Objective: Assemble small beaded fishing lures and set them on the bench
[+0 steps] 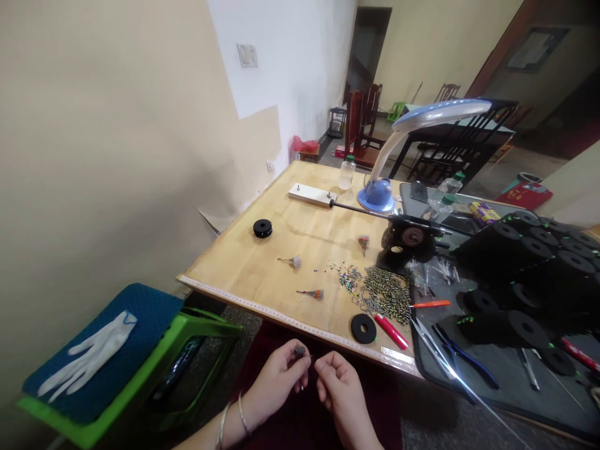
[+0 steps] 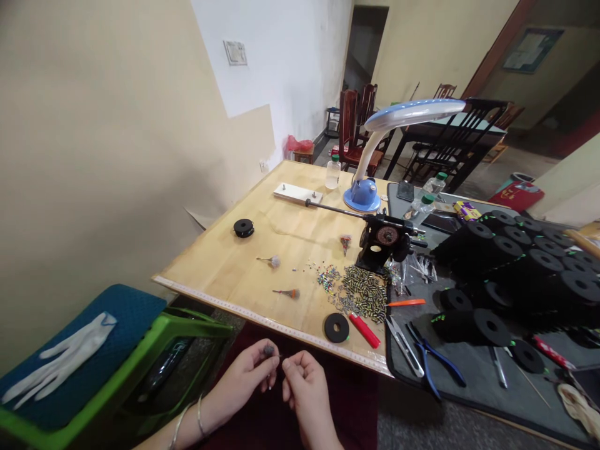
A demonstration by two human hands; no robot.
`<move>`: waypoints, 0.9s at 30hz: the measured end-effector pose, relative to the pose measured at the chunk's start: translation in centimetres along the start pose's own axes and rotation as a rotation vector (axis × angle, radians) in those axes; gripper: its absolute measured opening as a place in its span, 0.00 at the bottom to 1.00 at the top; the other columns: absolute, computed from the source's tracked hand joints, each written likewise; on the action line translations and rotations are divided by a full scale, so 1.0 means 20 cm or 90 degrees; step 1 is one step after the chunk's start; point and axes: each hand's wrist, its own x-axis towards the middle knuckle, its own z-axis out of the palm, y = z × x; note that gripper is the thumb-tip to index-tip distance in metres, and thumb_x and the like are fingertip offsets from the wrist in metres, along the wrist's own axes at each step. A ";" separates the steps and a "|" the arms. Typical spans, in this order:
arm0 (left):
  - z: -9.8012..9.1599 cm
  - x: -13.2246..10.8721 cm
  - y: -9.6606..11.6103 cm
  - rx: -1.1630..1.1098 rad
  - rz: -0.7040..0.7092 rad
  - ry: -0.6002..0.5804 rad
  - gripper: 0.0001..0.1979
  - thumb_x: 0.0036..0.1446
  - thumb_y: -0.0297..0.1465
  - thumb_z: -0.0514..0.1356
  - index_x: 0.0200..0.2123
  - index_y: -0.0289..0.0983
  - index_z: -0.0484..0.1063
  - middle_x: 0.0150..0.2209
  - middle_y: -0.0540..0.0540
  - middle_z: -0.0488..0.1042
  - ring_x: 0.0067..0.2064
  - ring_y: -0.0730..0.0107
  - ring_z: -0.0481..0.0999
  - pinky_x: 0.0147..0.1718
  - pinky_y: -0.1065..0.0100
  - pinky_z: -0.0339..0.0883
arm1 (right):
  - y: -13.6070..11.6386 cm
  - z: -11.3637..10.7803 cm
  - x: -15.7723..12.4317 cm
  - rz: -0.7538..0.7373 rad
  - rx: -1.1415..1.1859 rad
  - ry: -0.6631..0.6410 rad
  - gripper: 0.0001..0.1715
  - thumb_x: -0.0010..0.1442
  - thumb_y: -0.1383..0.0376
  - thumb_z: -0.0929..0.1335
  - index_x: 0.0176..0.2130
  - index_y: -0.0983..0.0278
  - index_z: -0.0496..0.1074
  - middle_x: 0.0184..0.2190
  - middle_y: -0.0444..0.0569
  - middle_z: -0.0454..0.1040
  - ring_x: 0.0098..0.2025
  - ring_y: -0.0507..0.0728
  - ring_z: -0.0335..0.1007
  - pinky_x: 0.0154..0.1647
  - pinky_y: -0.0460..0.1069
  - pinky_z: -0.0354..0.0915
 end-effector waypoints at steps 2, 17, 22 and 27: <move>-0.01 0.01 -0.01 -0.003 0.006 0.005 0.16 0.50 0.43 0.62 0.27 0.37 0.63 0.18 0.56 0.64 0.20 0.77 0.64 0.20 0.74 0.58 | 0.00 0.00 -0.01 0.009 -0.004 -0.021 0.27 0.48 0.44 0.71 0.23 0.64 0.64 0.09 0.35 0.60 0.11 0.44 0.43 0.14 0.42 0.40; 0.00 0.01 -0.03 -0.028 0.006 -0.004 0.15 0.52 0.41 0.60 0.27 0.37 0.62 0.20 0.57 0.60 0.21 0.78 0.60 0.21 0.74 0.56 | -0.01 0.04 -0.04 0.029 0.060 -0.066 0.24 0.49 0.48 0.72 0.23 0.65 0.66 0.09 0.36 0.62 0.11 0.43 0.41 0.13 0.42 0.36; 0.00 0.01 -0.03 0.000 0.033 0.006 0.14 0.53 0.41 0.60 0.27 0.37 0.62 0.22 0.57 0.60 0.22 0.78 0.59 0.21 0.74 0.55 | 0.00 0.04 -0.03 0.045 0.082 -0.077 0.24 0.48 0.49 0.72 0.22 0.65 0.65 0.09 0.35 0.61 0.10 0.42 0.40 0.13 0.42 0.34; -0.01 0.00 -0.02 0.028 0.064 0.017 0.12 0.54 0.39 0.59 0.28 0.37 0.63 0.23 0.56 0.60 0.24 0.76 0.59 0.23 0.73 0.57 | 0.00 0.04 -0.03 0.055 0.096 -0.076 0.24 0.47 0.49 0.73 0.22 0.64 0.64 0.07 0.34 0.59 0.10 0.42 0.39 0.13 0.42 0.34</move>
